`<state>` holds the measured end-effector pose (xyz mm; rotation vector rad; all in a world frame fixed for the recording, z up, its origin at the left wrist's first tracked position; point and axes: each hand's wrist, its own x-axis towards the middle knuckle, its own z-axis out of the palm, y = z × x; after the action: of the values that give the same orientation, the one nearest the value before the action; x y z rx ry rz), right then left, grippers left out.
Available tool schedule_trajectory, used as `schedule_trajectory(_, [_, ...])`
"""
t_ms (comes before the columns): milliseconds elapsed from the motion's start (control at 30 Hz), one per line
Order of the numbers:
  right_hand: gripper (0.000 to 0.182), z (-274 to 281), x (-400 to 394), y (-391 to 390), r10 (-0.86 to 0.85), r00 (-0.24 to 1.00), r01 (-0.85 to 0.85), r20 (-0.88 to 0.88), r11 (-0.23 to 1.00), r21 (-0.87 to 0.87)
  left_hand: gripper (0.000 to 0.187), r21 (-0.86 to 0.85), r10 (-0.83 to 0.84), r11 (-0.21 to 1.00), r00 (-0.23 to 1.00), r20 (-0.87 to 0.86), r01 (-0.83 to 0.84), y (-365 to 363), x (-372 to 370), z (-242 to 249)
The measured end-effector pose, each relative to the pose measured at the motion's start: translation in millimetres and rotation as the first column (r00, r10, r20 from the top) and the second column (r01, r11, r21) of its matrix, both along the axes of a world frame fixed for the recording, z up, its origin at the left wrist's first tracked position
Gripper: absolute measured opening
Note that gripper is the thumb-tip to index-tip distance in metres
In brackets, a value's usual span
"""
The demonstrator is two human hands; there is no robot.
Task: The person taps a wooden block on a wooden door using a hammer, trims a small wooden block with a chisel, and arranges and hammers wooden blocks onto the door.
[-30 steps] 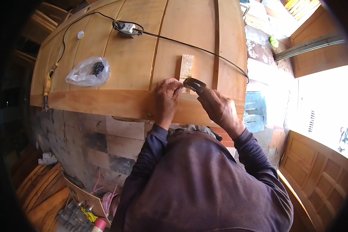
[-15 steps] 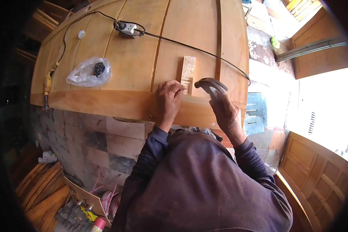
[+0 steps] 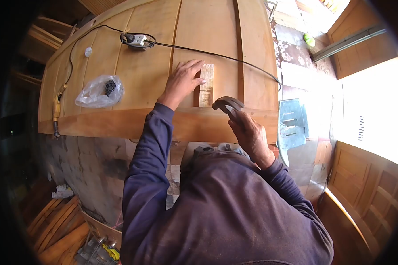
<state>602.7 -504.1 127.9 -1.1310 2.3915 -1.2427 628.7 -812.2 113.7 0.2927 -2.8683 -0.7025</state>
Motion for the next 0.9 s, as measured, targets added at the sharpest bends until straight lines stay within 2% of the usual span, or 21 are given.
schedule_trajectory(200, [0.030,2.2,23.1,-3.6,-0.104,0.994,0.105,-0.016,0.992,0.064,0.067,-0.091,-0.059,0.993,0.986,0.157,0.074,-11.7,-10.7,-3.2])
schedule_trajectory(400, [0.032,-12.8,53.8,-5.6,-0.295,0.950,0.294,-0.098,0.956,-0.024,0.066,-0.110,-0.072,0.989,0.968,0.242,0.101,-13.3,-12.6,3.8])
schedule_trajectory(500, [0.035,-3.4,69.6,-10.5,-0.426,0.903,0.426,0.054,0.905,0.000,0.066,-0.134,-0.083,0.985,0.974,0.212,0.113,-17.4,-12.2,-2.6])
schedule_trajectory(533, [0.037,-3.4,73.2,-11.2,-0.454,0.890,0.455,0.044,0.890,-0.009,0.066,-0.135,-0.087,0.984,0.976,0.198,0.115,-17.0,-11.4,-4.8])
schedule_trajectory(633, [0.036,-10.6,80.3,-11.7,-0.554,0.804,0.567,0.217,0.824,0.001,0.053,-0.104,-0.094,0.990,0.994,0.050,0.099,-16.3,-1.4,-10.9])
schedule_trajectory(767, [0.036,-10.0,80.7,-14.8,-0.539,0.631,0.668,0.558,0.743,-0.039,0.039,-0.105,0.019,0.994,0.995,-0.100,-0.030,-4.8,1.0,-29.2])
schedule_trajectory(900, [0.036,1.8,70.5,-17.5,-0.468,0.583,0.678,0.664,0.730,-0.081,0.031,-0.122,0.079,0.987,0.975,-0.210,-0.106,2.1,-1.4,-36.6])
